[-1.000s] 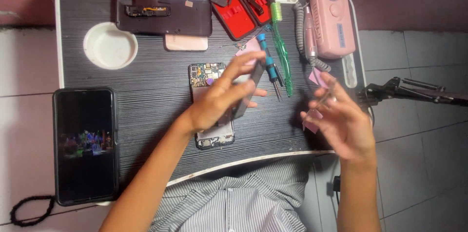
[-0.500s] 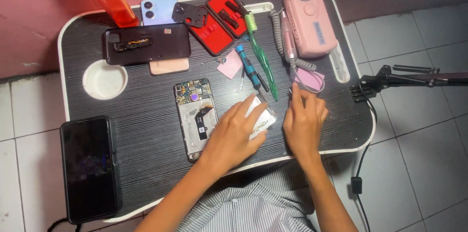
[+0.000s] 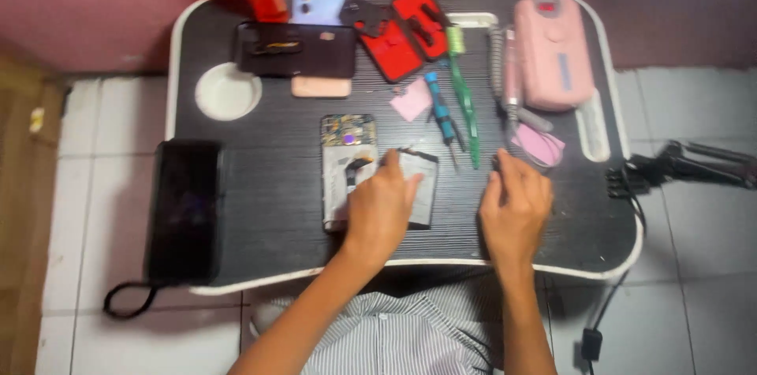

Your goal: The person works on a disassembled smartphone, using a hot air gun to heat the motherboard and a brush to clean the battery. They then use pliers to remove a small component from the battery and place it on the table.

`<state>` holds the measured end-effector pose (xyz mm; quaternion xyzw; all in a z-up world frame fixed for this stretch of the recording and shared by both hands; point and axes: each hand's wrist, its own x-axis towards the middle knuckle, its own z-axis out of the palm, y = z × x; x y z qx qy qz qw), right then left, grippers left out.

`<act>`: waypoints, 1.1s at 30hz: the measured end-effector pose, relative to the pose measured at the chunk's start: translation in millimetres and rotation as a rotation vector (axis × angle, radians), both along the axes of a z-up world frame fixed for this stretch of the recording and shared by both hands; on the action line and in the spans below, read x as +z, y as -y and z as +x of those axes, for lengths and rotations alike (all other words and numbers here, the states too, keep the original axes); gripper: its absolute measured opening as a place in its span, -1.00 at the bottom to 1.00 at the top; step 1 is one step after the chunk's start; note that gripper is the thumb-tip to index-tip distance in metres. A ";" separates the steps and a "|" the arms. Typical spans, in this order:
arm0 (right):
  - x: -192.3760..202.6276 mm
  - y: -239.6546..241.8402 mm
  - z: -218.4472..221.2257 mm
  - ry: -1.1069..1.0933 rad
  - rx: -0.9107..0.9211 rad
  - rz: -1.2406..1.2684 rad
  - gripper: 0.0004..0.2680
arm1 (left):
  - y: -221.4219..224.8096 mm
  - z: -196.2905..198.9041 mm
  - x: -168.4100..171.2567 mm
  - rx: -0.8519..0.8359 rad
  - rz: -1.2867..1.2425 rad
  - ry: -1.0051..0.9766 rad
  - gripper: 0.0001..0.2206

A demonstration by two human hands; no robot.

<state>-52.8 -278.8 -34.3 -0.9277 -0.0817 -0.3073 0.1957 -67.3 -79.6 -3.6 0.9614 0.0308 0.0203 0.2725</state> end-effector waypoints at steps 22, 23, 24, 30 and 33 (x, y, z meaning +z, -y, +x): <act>171.6 -212.3 -73.8 -0.476 1.064 0.184 -0.90 | -4.2 -135.1 -105.1 -0.407 -0.162 0.273 -0.90; 184.0 -244.5 -105.7 -0.660 1.178 0.213 -0.86 | -7.8 -140.8 -118.8 -0.410 -0.152 0.240 -0.86; 197.1 -275.9 -135.7 -0.848 1.286 0.239 -0.82 | -11.2 -144.0 -131.8 -0.412 -0.142 0.208 -0.83; 171.0 -380.0 -317.2 -1.402 2.123 0.033 -0.61 | -19.9 -152.6 -186.1 -0.351 -0.173 0.551 -0.92; 115.9 -389.0 -403.7 -1.711 2.336 0.250 -0.56 | -47.9 -192.6 -137.2 -0.295 -0.056 0.564 -0.94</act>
